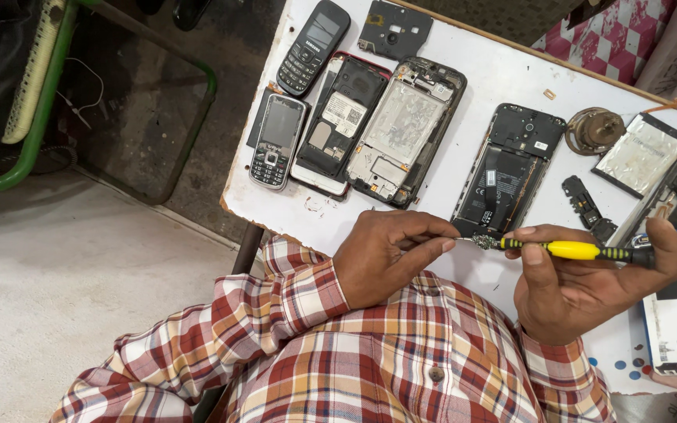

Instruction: The person uses a screwdriver to remove screws from a disassembled smartphone. They then pick up a blue back cover and attach it to the phone body. Finally, they place the phone down and pick up another disassembled phone.

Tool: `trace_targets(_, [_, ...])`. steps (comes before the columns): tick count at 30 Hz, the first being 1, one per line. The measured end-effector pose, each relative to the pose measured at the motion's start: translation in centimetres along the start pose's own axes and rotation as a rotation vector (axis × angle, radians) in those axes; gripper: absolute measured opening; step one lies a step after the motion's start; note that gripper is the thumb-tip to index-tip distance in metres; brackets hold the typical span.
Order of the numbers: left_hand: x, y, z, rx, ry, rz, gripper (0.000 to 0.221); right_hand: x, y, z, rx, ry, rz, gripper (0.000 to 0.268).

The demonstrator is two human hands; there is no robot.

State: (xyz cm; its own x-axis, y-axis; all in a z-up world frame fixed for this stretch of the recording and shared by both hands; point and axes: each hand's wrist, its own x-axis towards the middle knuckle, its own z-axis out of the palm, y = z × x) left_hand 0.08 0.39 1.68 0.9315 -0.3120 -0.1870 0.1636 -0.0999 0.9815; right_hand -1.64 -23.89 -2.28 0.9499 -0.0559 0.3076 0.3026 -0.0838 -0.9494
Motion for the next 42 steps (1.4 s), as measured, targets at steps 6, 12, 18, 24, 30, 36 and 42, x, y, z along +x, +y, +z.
trace_targets(6, [0.0,0.1,-0.1,0.004,0.005,0.029,0.020,0.1,0.0,-0.2,-0.021,-0.028,-0.011,0.071])
trace_targets(12, [-0.1,0.0,-0.2,0.010,0.002,0.064,0.018,0.1,-0.4,-0.3,-0.091,-0.065,-0.014,0.071])
trace_targets(18, [-0.3,0.0,-0.2,0.150,0.030,0.174,0.017,0.1,-0.4,-0.4,-0.227,-0.117,-0.107,0.073])
trace_targets(24, [-0.1,-0.4,0.1,0.099,-0.007,-0.006,0.021,-0.6,-0.5,-0.7,-0.219,-0.104,-0.060,0.079])
trace_targets(30, [-0.6,-3.1,-0.9,0.149,-0.059,0.049,0.025,0.6,-1.3,-0.7,-0.371,-0.125,-0.137,0.090])
trace_targets(36, [-3.6,-5.6,-4.3,0.459,0.075,0.086,0.021,1.5,-0.7,0.2,-0.452,-0.200,-0.215,0.093])
trace_targets(42, [-5.5,-5.6,-6.8,0.497,0.177,0.170,0.024,0.8,0.2,0.8,-0.438,-0.183,-0.203,0.089])
